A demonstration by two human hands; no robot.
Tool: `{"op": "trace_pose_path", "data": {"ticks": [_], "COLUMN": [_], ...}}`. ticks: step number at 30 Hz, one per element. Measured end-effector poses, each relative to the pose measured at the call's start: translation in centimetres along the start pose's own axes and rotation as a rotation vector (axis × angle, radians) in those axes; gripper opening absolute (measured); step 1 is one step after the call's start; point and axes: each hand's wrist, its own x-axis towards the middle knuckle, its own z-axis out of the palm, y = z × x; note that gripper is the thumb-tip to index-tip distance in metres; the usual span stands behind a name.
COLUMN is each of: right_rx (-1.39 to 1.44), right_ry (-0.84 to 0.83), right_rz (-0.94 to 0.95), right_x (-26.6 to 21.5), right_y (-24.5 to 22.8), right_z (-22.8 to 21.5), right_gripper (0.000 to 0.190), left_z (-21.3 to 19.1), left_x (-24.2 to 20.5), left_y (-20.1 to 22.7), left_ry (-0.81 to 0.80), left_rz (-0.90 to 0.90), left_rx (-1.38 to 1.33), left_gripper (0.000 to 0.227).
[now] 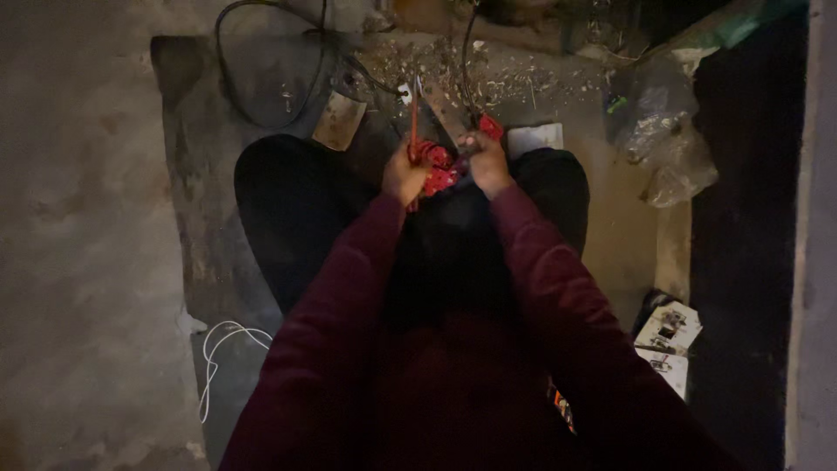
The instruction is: The person sits on the floor and uses a red-handled tool to scrape and clean a small electrical component. They then wipe the component with a red cloth. The person repeats the scraping and wiping actions on the same component.
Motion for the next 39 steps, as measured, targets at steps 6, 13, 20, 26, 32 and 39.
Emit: {"op": "trace_pose_path", "data": {"ticks": [6,13,20,26,32,39], "right_rx": [-0.059,-0.266,-0.244,-0.083,-0.039,-0.187], "right_ry": [-0.120,-0.181,-0.179,-0.175,-0.206,-0.239], "right_rz": [0.156,0.196,0.264,0.216,0.449,0.393], "right_x": [-4.6,-5.6,-6.1,-5.7,-6.1,-6.6], "right_y": [-7.1,-9.7,-11.4,-11.4,-12.8,-14.8], "right_z": [2.1,3.7,4.5,4.3,4.3,5.6], "right_gripper": [0.026,0.025,0.022,0.016,0.015,0.035], "left_z": [-1.4,-1.6,-1.5,-0.3,-0.3,-0.7], "left_x": [-1.1,-2.5,-2.1,-1.0,0.3,-1.0], "left_y": [3.7,5.3,4.0,2.1,0.0,2.2], "left_ry": [-0.158,-0.106,-0.136,-0.089,-0.064,-0.084], "left_rz": [-0.208,-0.199,-0.085,-0.054,-0.132,-0.102], "left_rx": [-0.521,-0.565,-0.426,-0.674,-0.702,-0.542], "left_gripper": [0.035,0.033,0.030,0.019,0.015,0.024]}}
